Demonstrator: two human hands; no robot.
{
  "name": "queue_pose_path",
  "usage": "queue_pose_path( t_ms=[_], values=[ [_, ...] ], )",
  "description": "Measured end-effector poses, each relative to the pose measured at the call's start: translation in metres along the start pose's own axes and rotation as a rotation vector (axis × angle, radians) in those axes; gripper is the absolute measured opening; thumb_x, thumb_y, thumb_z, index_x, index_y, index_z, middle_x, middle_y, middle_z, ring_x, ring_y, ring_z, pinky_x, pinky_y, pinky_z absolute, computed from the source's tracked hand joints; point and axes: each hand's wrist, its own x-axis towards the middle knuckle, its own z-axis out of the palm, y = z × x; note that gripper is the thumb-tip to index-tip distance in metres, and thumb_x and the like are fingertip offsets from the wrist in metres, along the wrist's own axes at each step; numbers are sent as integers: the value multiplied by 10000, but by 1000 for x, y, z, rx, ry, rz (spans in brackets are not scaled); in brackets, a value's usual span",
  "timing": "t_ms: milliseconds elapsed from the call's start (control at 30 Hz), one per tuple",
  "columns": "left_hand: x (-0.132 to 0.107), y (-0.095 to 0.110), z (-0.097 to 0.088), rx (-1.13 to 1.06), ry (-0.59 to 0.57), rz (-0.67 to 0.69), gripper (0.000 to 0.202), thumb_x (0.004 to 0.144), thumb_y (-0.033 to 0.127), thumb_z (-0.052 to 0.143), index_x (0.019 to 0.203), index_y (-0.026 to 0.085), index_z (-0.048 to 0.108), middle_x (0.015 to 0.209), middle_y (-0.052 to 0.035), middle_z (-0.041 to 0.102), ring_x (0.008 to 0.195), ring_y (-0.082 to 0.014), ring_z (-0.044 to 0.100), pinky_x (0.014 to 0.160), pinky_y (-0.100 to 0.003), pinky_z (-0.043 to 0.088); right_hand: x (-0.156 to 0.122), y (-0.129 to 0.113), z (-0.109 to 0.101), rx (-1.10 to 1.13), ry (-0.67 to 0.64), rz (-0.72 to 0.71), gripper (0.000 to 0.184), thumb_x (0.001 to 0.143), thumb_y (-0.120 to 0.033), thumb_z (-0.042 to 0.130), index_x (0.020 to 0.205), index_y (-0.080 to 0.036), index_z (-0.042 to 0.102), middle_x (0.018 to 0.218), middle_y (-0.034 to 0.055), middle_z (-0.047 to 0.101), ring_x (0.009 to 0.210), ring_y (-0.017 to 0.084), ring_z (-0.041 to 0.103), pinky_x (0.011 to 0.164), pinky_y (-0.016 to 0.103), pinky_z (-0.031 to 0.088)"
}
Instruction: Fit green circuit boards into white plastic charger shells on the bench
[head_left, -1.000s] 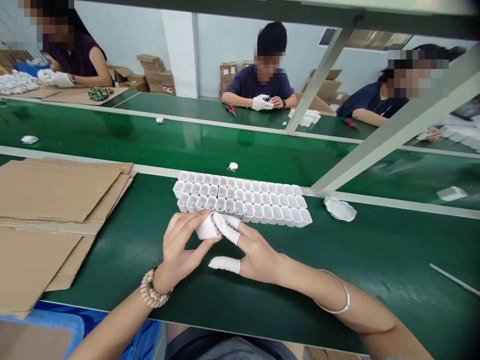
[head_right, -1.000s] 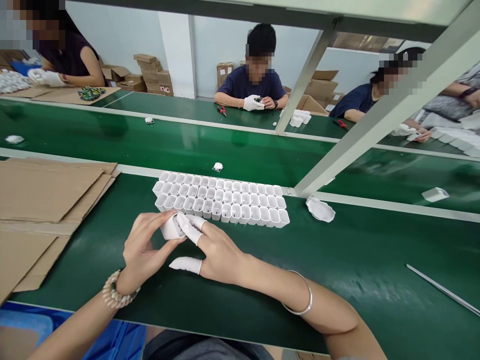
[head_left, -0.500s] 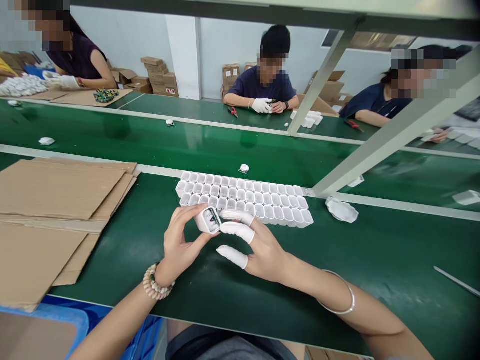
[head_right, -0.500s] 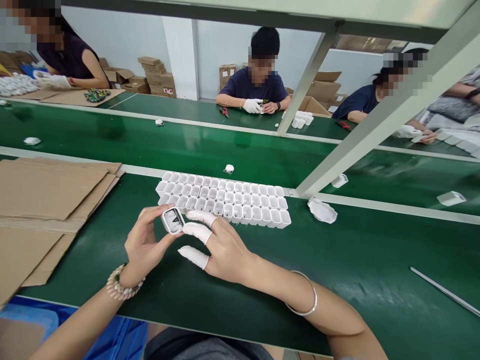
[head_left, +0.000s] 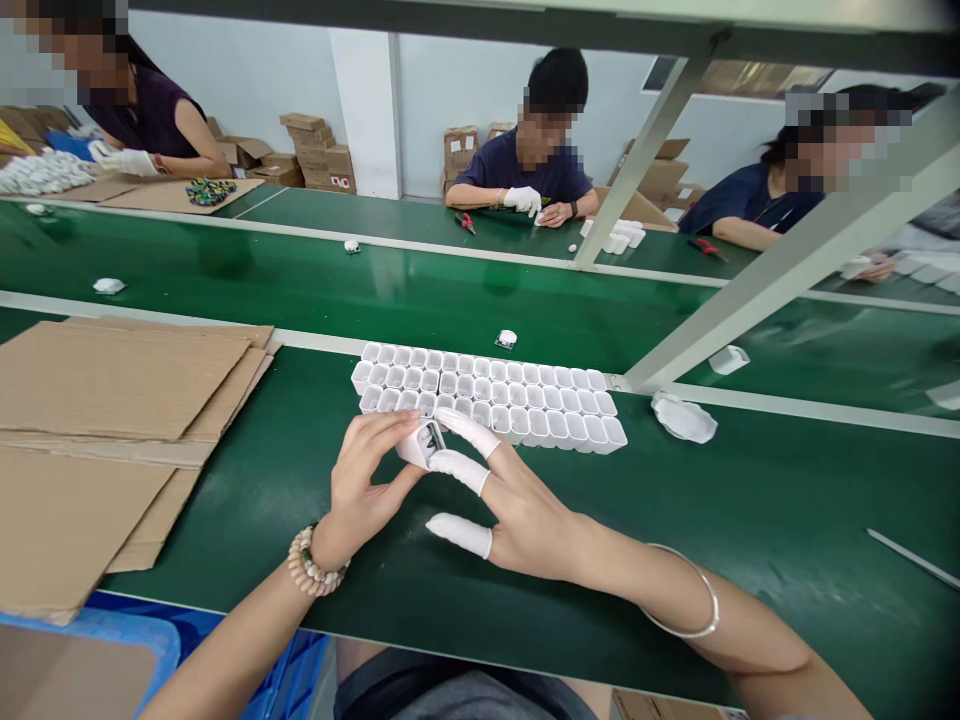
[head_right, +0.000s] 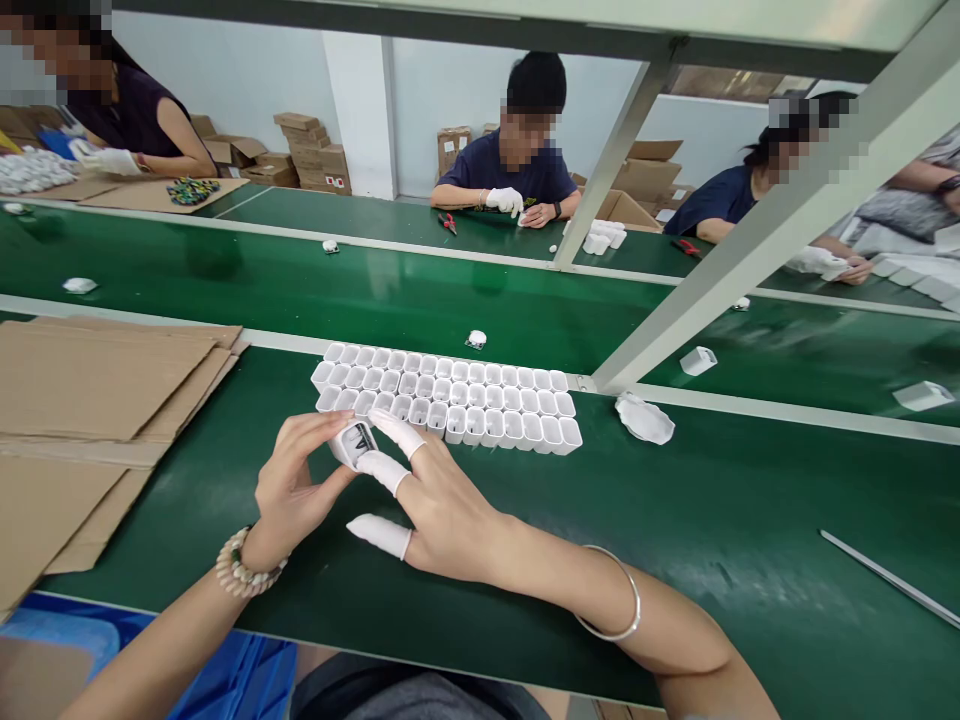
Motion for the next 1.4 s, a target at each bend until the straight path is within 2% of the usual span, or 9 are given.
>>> queue_pose_path(
  t_ms=[200,333,500,633,800,967,1133,1267,1400],
  values=[
    [2,0,5,-371,20,-172,512,753,238,826,1203,228,582,1157,-123,711,1105,-270,692,881,-412,613,10,4,-15,139,246,72,482,891,-259,691,1335,-300,508,1280,107,590,1217,262,606,978,448,572],
    [-1,-5,11,-409,15,-247,556,752,311,831,1199,235,508,1143,-116,711,1081,-252,710,836,-356,622,20,9,-3,36,78,92,667,892,-339,689,1480,-286,379,1364,134,538,1253,284,579,1005,465,552],
    [2,-28,7,-390,-63,-244,615,836,335,745,1337,257,398,1296,-153,615,1142,-231,669,926,-381,590,48,23,7,54,-3,112,413,887,-251,656,1291,-236,576,1207,104,593,1089,229,631,918,395,566],
    [13,-65,-19,101,-122,-313,521,872,328,673,1335,219,461,1323,-153,544,1134,-240,628,968,-448,559,87,79,-12,-39,29,279,159,809,-198,646,967,-189,669,976,60,622,863,185,602,792,329,530],
    [9,-108,-38,404,-191,-369,378,874,273,585,1247,207,586,1199,-146,587,1144,-320,569,990,-567,498,119,183,-28,-168,-279,689,103,718,-35,614,767,-97,680,860,87,692,841,183,617,744,253,450],
    [2,-125,-30,410,-225,-322,254,876,298,520,1076,205,647,1072,-135,652,1004,-323,609,901,-528,531,104,236,-45,-214,-311,842,278,697,-93,746,965,-54,683,981,141,737,904,206,645,790,232,462],
    [2,-134,-28,403,-118,-281,229,898,440,512,906,233,610,977,-129,660,937,-337,620,812,-522,533,73,259,-95,-246,-298,938,590,735,-170,790,1264,-30,570,1324,241,609,1102,230,622,885,228,461],
    [4,-133,-31,393,-46,-270,251,921,485,500,880,253,585,972,-126,651,965,-333,625,796,-519,523,33,268,-122,-259,-358,1040,575,661,-61,790,1211,-52,623,1235,218,670,1009,241,656,838,254,478],
    [10,-118,-32,352,26,-272,321,927,538,512,929,229,597,1018,-107,629,1038,-312,617,852,-478,509,-1,267,-120,-265,-366,1077,361,668,-15,720,1025,-65,692,1075,162,734,867,216,658,742,252,467]
  ],
)
